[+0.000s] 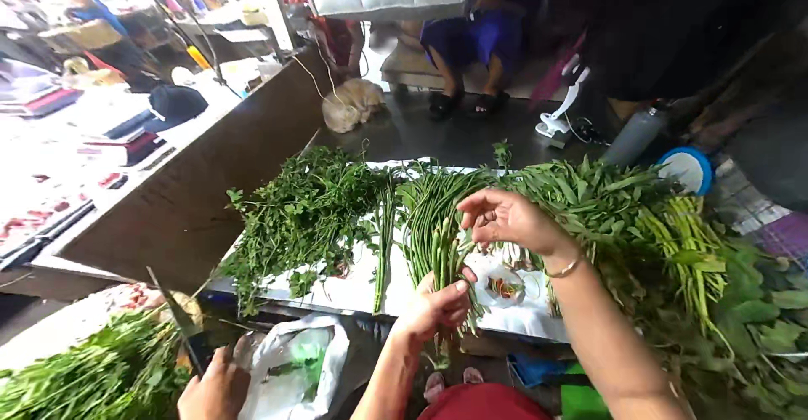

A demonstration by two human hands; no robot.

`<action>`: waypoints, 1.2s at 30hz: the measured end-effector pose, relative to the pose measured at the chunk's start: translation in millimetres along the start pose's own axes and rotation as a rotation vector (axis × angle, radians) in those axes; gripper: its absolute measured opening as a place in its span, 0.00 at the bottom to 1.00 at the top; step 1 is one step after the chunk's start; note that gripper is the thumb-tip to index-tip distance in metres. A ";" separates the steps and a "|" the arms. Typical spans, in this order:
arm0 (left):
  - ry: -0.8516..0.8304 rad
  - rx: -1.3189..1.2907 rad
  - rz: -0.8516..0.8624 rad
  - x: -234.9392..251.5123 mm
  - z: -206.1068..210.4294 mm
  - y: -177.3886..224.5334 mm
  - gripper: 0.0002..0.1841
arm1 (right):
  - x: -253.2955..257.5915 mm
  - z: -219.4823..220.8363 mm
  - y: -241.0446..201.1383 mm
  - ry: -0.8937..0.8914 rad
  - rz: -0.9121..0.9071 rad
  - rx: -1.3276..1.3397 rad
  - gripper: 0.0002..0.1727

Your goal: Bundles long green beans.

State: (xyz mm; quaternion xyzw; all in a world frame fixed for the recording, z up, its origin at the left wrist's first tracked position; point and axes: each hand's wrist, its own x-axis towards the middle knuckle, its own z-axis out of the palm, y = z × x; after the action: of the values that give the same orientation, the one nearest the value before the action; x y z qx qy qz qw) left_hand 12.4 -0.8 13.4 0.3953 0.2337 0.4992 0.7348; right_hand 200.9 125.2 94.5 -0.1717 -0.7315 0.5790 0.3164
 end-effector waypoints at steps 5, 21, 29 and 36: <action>0.072 0.043 0.021 5.2 -1.7 -3.0 0.08 | -23.5 24.1 29.4 0.145 -0.027 0.161 0.34; 0.117 0.249 -0.032 7.1 -0.2 -4.8 0.08 | -22.5 47.5 32.9 0.254 0.099 0.093 0.18; 0.079 0.228 -0.049 6.0 -5.4 -6.9 0.08 | -23.9 48.2 32.8 0.289 -0.024 0.013 0.13; 0.035 0.122 -0.061 3.6 -5.0 -7.8 0.27 | -24.4 48.1 32.7 0.273 -0.016 -0.105 0.11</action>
State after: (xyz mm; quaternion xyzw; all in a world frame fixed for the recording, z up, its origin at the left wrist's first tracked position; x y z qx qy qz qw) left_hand 14.4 2.8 4.4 0.4232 0.2882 0.4681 0.7203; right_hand 183.5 83.4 50.6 -0.2596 -0.7122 0.5087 0.4082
